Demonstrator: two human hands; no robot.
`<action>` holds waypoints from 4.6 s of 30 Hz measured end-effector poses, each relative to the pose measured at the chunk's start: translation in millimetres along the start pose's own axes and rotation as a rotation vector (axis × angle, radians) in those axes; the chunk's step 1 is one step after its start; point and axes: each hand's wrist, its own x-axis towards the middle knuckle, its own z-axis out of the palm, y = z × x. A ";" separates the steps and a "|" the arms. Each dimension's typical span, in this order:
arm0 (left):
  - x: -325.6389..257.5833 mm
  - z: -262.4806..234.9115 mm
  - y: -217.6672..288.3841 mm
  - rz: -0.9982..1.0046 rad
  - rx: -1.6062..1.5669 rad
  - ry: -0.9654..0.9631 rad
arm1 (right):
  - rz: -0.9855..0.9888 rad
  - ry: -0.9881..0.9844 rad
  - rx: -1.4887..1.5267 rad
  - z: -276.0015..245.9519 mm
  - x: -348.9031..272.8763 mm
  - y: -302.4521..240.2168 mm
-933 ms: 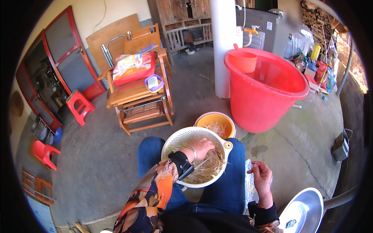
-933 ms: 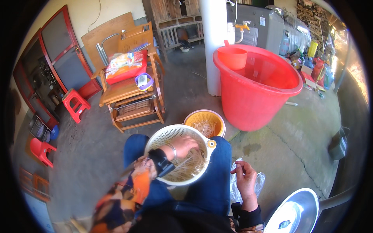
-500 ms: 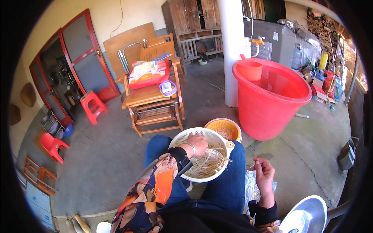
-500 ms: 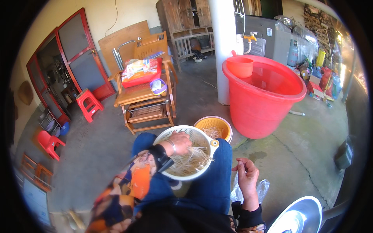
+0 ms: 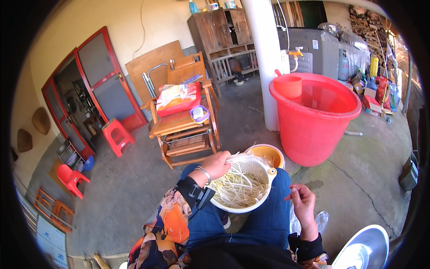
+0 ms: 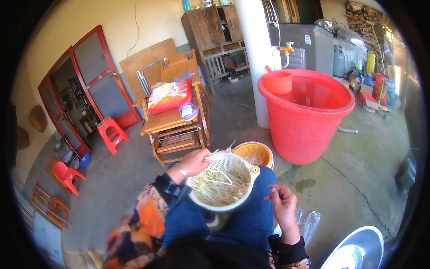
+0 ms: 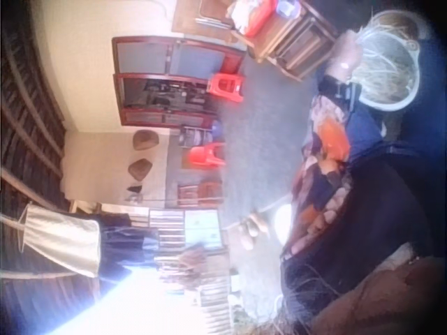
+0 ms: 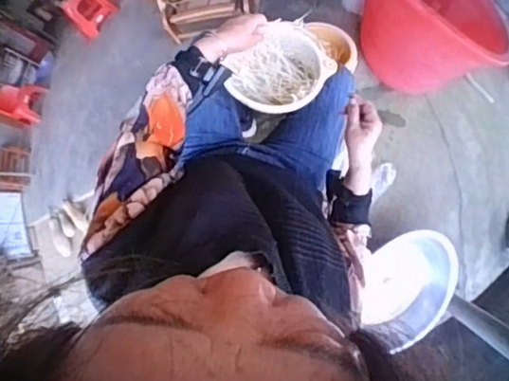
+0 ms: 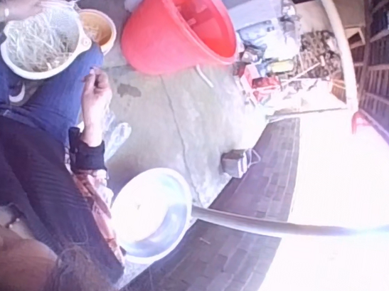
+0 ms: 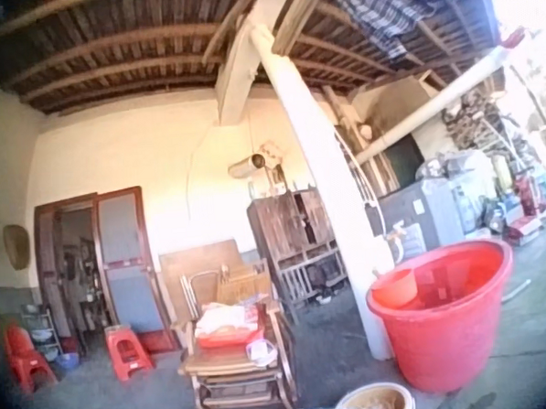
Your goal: The person sits on the floor and sorts white sprouts by hand, separating them into a white colander and a yellow basket. The person repeatedly picks up sprouts, untangles them, and places them into the containers.
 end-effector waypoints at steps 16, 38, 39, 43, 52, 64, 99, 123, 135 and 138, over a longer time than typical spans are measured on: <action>-29.2 36.1 -1.4 -0.337 -1.028 0.041 | -0.071 -0.447 -0.471 106.7 53.6 -11.1; -57.5 40.4 18.5 -0.322 -1.303 -0.213 | -0.400 -0.145 -0.428 114.6 45.0 6.7; -57.3 40.5 20.6 -0.291 -1.308 -0.214 | -0.387 -0.150 -0.421 115.9 43.2 8.2; -52.1 43.5 28.7 -0.279 -0.929 -0.194 | -0.358 -0.073 -0.497 116.0 37.2 10.0; -49.5 45.8 45.3 -0.195 -0.796 0.039 | -0.377 -0.045 -0.513 107.5 35.3 6.7; -37.6 42.3 36.7 -0.339 -1.515 -0.145 | -0.275 -0.119 -0.285 102.3 33.7 -9.6; -15.3 55.9 14.2 -0.202 -1.201 -0.044 | -0.089 0.133 0.338 101.8 42.2 0.2; -47.2 62.8 52.3 0.089 -0.378 0.477 | 0.156 -0.211 0.341 105.1 34.6 -7.1; -56.6 31.9 58.8 0.135 -0.369 0.361 | -0.253 -0.383 -0.284 63.5 36.7 -45.7; -57.3 32.0 61.6 0.096 -0.421 0.311 | -0.417 -0.346 -0.437 61.1 35.1 -49.1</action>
